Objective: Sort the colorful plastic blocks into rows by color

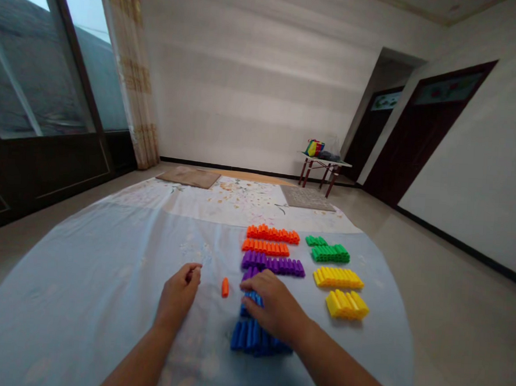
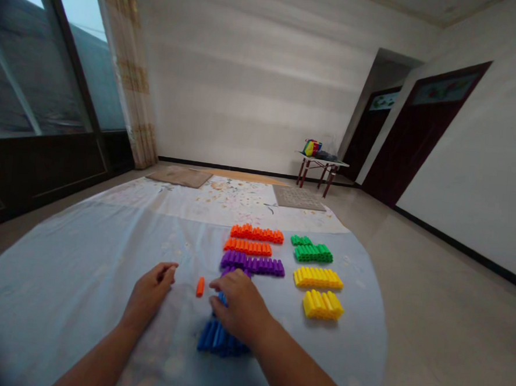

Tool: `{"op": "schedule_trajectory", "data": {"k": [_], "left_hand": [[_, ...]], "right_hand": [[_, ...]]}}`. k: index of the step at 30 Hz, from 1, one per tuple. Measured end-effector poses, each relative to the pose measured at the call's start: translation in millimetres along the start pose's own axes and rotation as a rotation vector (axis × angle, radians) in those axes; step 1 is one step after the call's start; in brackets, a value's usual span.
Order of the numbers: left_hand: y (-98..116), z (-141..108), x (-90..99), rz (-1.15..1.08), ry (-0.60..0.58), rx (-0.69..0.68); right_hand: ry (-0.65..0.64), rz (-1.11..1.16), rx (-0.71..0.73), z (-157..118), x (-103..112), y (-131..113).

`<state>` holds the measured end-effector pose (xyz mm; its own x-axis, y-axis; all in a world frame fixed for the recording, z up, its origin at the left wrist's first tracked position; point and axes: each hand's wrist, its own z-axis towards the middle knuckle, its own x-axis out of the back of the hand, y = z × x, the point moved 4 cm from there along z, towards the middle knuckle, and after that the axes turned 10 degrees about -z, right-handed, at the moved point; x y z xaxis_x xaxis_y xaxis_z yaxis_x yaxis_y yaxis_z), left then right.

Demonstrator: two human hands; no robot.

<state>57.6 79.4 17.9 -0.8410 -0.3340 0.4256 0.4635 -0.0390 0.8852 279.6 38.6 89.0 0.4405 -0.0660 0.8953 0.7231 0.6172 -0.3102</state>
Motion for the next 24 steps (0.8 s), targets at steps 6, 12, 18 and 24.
{"op": "schedule_trajectory", "data": {"k": [6,12,18,24], "left_hand": [[-5.3,4.6,3.3,-0.071,-0.021,0.038],[-7.4,9.2,3.5,-0.049,-0.046,0.058],[-15.9,13.1,1.8,-0.025,-0.079,0.094],[-18.1,14.8,1.6,0.007,-0.081,0.089]], "right_hand": [[-0.25,-0.367,0.143,60.2,-54.5,-10.9],[-0.356,-0.453,0.16,70.4,-72.4,-6.8],[-0.143,-0.169,0.079,67.3,-28.0,18.1],[0.053,-0.122,-0.195,62.9,19.7,107.5]]}}
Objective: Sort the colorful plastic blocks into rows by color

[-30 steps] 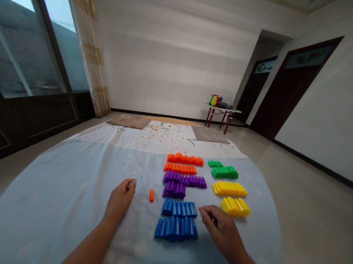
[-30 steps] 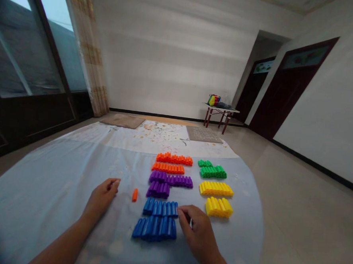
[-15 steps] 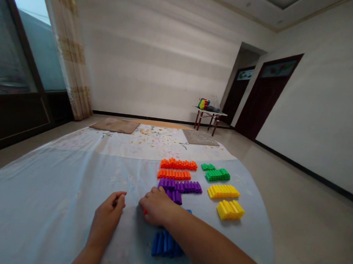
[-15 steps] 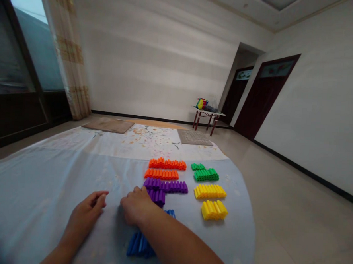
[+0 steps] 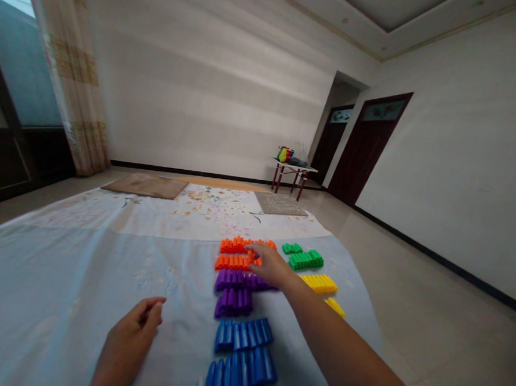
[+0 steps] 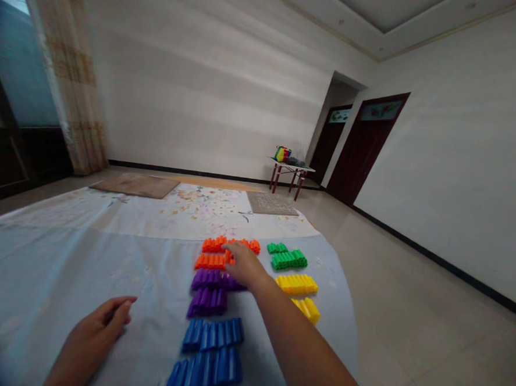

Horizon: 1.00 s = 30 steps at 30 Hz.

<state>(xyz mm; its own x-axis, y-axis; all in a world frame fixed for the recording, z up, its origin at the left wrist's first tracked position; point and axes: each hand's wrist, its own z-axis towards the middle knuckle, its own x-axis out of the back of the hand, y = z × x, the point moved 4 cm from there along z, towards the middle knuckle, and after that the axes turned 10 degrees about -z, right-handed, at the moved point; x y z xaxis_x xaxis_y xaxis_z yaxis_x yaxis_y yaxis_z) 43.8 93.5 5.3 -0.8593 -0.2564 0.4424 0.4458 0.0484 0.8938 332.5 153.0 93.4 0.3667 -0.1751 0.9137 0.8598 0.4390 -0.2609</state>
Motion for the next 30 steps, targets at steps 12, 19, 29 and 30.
{"op": "schedule_trajectory", "data": {"k": [12,19,29,30], "left_hand": [[-11.4,4.1,-3.8,0.013,-0.033,0.006],[-9.0,2.5,-3.1,0.054,-0.03,0.007],[-5.1,1.4,-3.3,0.008,-0.009,-0.027],[-5.4,1.7,-3.4,0.004,-0.012,-0.022]], "right_hand": [[-0.153,-0.101,-0.02,23.0,-32.7,46.8],[-0.2,-0.094,0.014,32.2,-43.7,39.5],[-0.19,-0.104,0.006,32.8,-44.8,36.4],[-0.19,-0.104,0.005,32.8,-44.8,36.6]]}}
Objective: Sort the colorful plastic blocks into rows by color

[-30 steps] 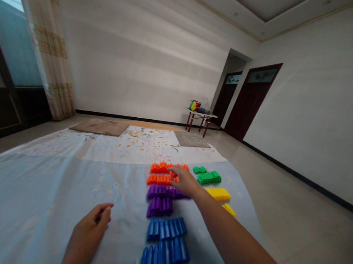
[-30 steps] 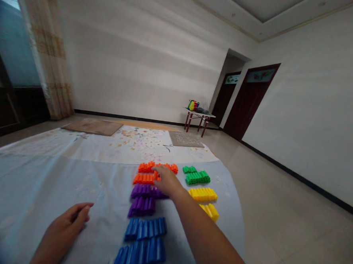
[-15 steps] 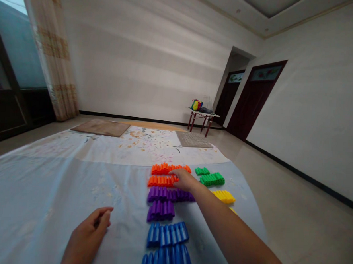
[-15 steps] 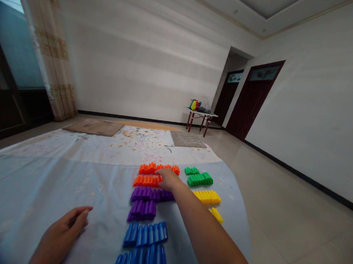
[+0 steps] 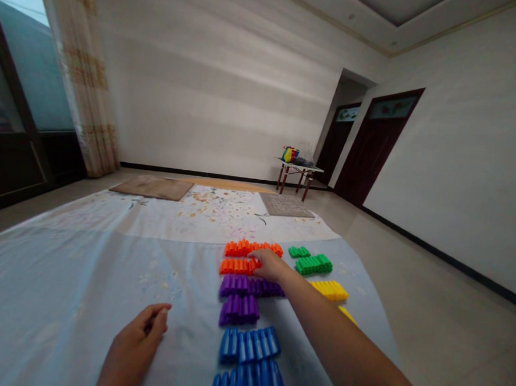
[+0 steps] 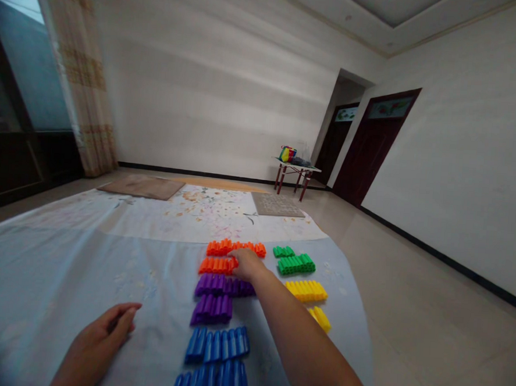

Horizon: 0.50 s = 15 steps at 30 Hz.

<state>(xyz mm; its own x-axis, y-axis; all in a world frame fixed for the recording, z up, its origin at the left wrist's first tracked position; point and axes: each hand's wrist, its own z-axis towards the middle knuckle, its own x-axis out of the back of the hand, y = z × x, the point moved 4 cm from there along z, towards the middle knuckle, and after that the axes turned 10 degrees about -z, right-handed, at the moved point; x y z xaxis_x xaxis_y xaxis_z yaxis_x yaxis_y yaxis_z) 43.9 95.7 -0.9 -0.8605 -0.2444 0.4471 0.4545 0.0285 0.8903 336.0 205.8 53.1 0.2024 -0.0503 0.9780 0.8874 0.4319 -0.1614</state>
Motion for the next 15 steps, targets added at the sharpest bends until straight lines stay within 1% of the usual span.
{"op": "schedule_trajectory", "data": {"k": [5,15], "left_hand": [[-1.7,0.8,0.1,-0.014,-0.016,0.034],[2.7,0.2,1.6,0.007,-0.001,0.013]], "right_hand": [[0.022,0.003,-0.008,-0.4,0.8,2.5],[0.036,0.01,-0.022,1.2,-6.3,8.3]]}}
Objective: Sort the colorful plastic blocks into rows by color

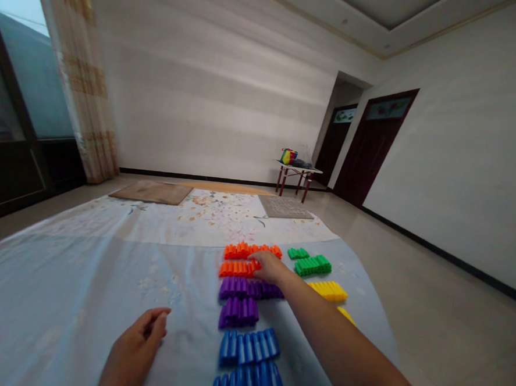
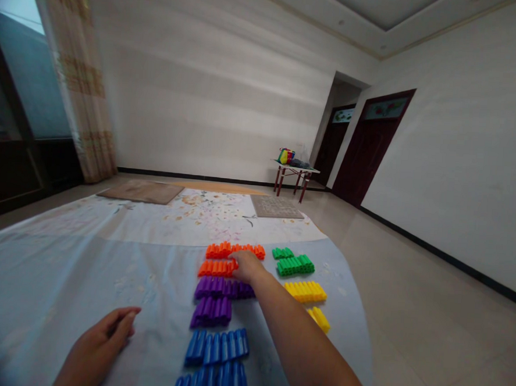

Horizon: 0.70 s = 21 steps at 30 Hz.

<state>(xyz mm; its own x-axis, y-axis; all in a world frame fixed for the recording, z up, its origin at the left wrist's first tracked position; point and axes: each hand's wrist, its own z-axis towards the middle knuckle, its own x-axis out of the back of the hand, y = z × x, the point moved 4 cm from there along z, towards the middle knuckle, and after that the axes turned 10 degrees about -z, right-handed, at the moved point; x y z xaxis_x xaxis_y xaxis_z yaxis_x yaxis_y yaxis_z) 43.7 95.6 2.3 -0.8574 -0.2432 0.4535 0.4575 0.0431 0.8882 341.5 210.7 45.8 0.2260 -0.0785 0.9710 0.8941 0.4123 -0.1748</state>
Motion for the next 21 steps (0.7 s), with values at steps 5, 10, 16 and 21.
{"op": "schedule_trajectory", "data": {"k": [5,10,16,21], "left_hand": [[-0.6,-0.3,-0.4,0.006,-0.005,0.013],[-1.2,-1.3,-0.9,0.003,-0.009,0.01],[2.0,-3.4,-0.9,-0.018,0.008,-0.019],[0.3,-6.5,-1.2,-0.029,-0.012,0.031]], "right_hand": [[0.024,-0.018,0.007,1.0,4.1,-3.4],[0.099,-0.057,-0.004,16.0,17.5,-15.4],[0.076,-0.128,-0.025,54.9,14.4,-30.0],[0.003,-0.182,-0.03,73.3,3.5,-33.4]]}}
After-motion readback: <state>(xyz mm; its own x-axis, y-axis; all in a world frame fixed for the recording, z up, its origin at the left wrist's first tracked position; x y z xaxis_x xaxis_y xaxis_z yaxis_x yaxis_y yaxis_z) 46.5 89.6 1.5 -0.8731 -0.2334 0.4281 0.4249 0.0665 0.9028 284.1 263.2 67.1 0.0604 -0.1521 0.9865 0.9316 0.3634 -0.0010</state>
